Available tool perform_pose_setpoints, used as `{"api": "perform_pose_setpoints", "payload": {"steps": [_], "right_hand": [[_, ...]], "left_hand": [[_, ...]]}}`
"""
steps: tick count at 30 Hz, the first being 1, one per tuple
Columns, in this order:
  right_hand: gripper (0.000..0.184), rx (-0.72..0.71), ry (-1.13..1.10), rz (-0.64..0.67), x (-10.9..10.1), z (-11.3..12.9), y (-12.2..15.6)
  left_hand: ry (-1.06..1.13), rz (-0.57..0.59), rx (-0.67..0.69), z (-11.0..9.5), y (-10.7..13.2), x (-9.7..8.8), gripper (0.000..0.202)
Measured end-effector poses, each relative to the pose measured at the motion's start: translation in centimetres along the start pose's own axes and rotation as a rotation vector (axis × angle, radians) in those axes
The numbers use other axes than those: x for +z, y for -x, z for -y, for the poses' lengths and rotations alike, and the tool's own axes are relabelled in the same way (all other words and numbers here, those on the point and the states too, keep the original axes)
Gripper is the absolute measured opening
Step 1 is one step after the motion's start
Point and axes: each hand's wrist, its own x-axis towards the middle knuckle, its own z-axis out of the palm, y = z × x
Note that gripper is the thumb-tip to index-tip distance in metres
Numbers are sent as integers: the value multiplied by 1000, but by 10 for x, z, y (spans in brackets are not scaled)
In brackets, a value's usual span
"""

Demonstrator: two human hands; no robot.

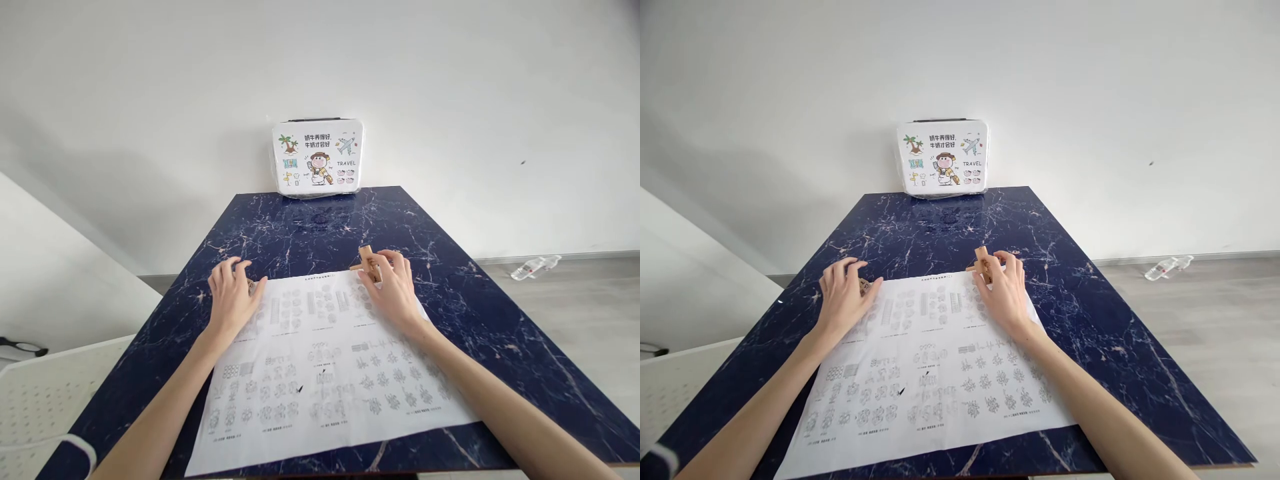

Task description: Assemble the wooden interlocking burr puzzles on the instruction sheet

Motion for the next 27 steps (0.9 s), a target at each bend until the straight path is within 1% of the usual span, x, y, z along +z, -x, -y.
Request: {"api": "perform_pose_setpoints", "payload": {"steps": [1,3,6,8,11,12,15,17,20,21,22,25,27], "right_hand": [[28,12,-21,34,-1,0,0],[27,35,-75,81,-4,3,0],[25,47,-200,66,-9,10,-1],[25,47,-336,71,-13,17,-2],[23,40,-555,174,-19,31,-4],[23,27,-609,198,-21,36,-4],[25,-16,-746,315,-24,49,0],[24,-36,-816,371,-23,56,5],[23,-30,-923,429,-18,61,13],[25,-24,-960,455,-16,62,15],[26,-17,-995,489,-15,62,16],[26,9,-1087,582,-14,64,19],[25,32,-1127,612,-16,64,20]], "left_hand": [[44,-17,46,-6,0,-2,36],[131,-3,124,-17,1,-5,31],[261,64,201,-31,5,-7,26],[336,119,226,-37,7,-8,23],[461,209,229,-44,12,-11,22],[513,240,223,-47,13,-12,25],[709,341,210,-53,16,-16,44],[850,391,232,-58,18,-16,56],[992,405,260,-64,19,-16,73],[1018,410,259,-66,19,-17,75],[1034,428,256,-68,19,-18,72],[1039,536,234,-75,19,-24,48],[1018,570,206,-78,19,-28,41]]}}
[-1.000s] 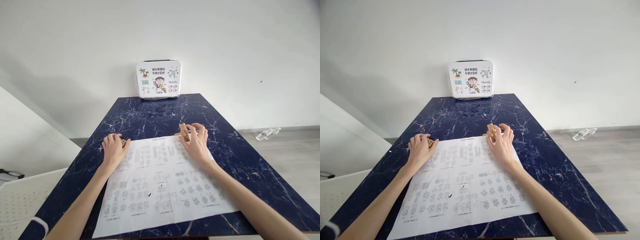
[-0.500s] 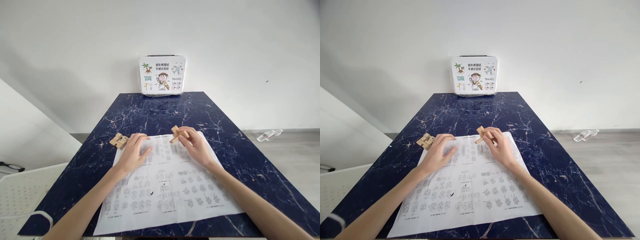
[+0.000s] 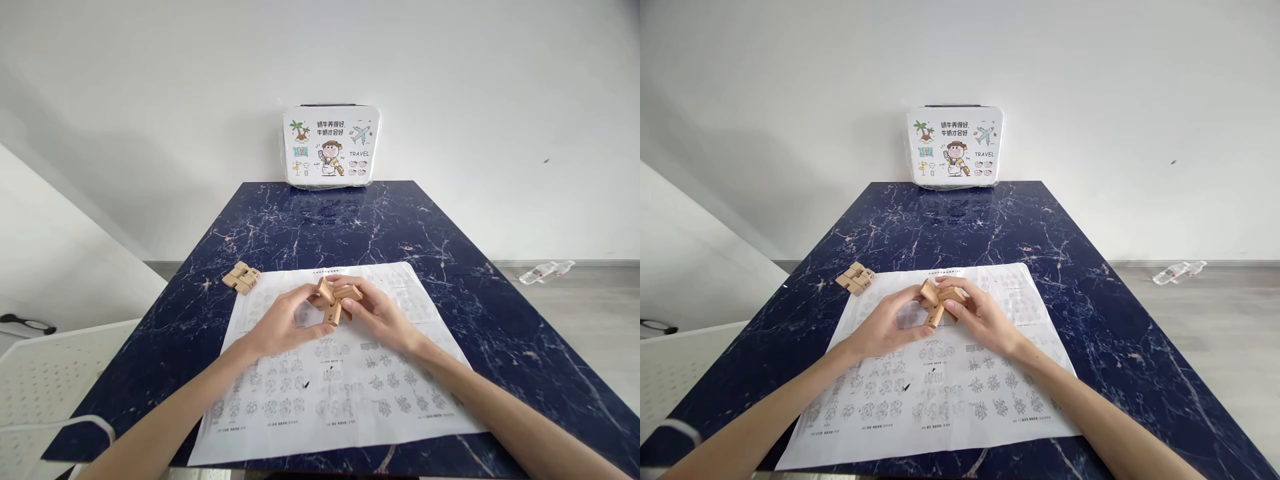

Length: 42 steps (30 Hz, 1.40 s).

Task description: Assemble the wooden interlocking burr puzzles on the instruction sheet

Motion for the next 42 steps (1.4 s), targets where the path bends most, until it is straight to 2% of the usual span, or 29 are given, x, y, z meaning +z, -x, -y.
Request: {"api": "perform_pose_setpoints", "payload": {"steps": [3,8,11,15,19,22,34,42], "right_hand": [[22,5,-19,-4,1,1,2],[13,-11,-21,16,3,-1,4],[11,-7,-16,48,4,-2,5],[12,-57,107,53,3,-1,5],[15,-200,438,-53,1,-3,5],[15,-282,571,-97,0,-6,5],[21,-164,624,43,-3,-3,6],[21,-115,623,49,-4,-2,8]], "left_hand": [[15,-30,-15,-3,1,2,47],[119,-53,-28,4,2,5,87],[106,-79,-13,5,3,5,93],[24,-126,74,1,3,5,84],[-115,-203,140,0,4,3,80],[-175,-211,157,3,5,2,81],[-161,-144,128,6,4,1,83],[-149,-125,123,6,3,-1,83]]}}
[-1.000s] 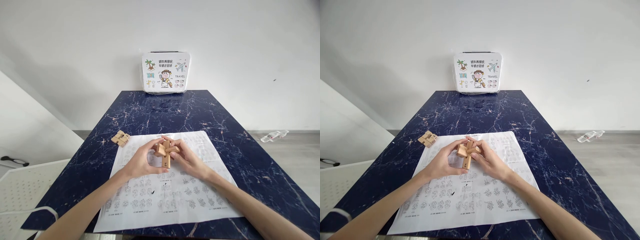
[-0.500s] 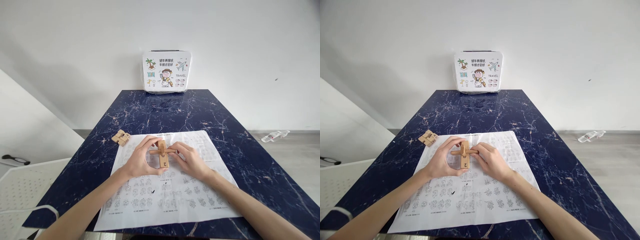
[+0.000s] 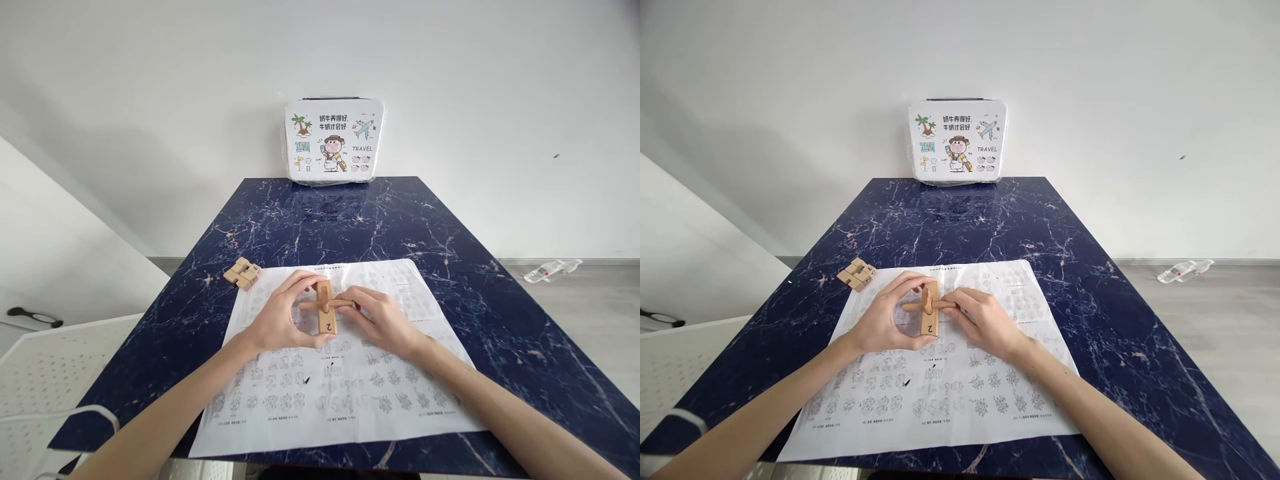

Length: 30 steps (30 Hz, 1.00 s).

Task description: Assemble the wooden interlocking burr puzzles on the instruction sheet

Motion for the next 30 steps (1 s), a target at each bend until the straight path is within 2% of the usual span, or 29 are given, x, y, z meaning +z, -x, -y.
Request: {"api": "perform_pose_setpoints", "payload": {"steps": [5,11,20,25,30], "right_hand": [[22,-1,56,8,3,-3,1],[22,-17,104,-13,5,-4,1],[21,32,80,-49,7,-2,2],[22,78,-23,-50,4,3,1],[21,150,-226,-56,2,8,-2]], "left_hand": [[-13,-12,-7,1,1,1,83],[-6,25,-7,3,1,1,82],[-17,-3,17,-1,3,3,84],[27,-30,-1,0,3,5,93],[203,-68,-87,2,4,6,107]]}}
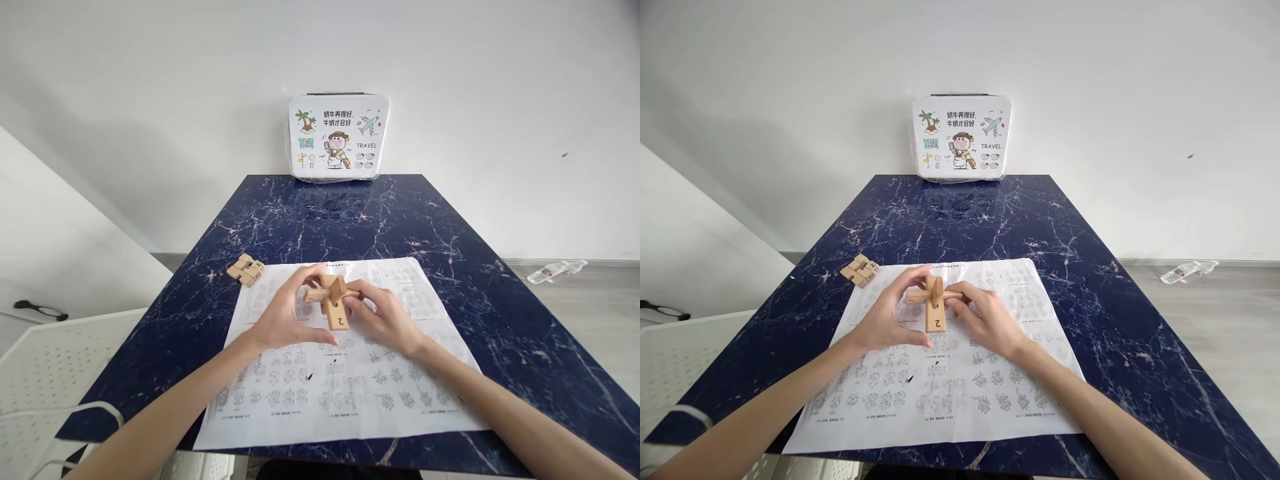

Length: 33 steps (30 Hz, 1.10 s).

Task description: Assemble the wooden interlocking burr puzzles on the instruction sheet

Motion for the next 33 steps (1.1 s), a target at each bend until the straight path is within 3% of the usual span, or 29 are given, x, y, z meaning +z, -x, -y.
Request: {"api": "perform_pose_setpoints", "payload": {"steps": [2,5,6,17,24,31,33], "right_hand": [[24,29,-68,-26,1,-1,0],[27,55,-157,-54,2,-3,0],[28,59,-178,-51,2,-4,0],[21,47,15,-41,-3,-13,-6],[32,182,-180,-35,-17,0,-6],[34,265,-362,35,-13,-5,-6],[34,267,-384,26,-11,-4,-7]], "left_hand": [[-12,21,-49,1,0,0,90],[-83,137,-71,1,-1,2,41],[-94,173,-73,1,-1,2,34],[55,131,-134,-9,-3,1,33],[-194,116,-86,1,-1,0,34],[-284,94,-54,5,0,0,35],[-265,58,0,6,1,1,51]]}}
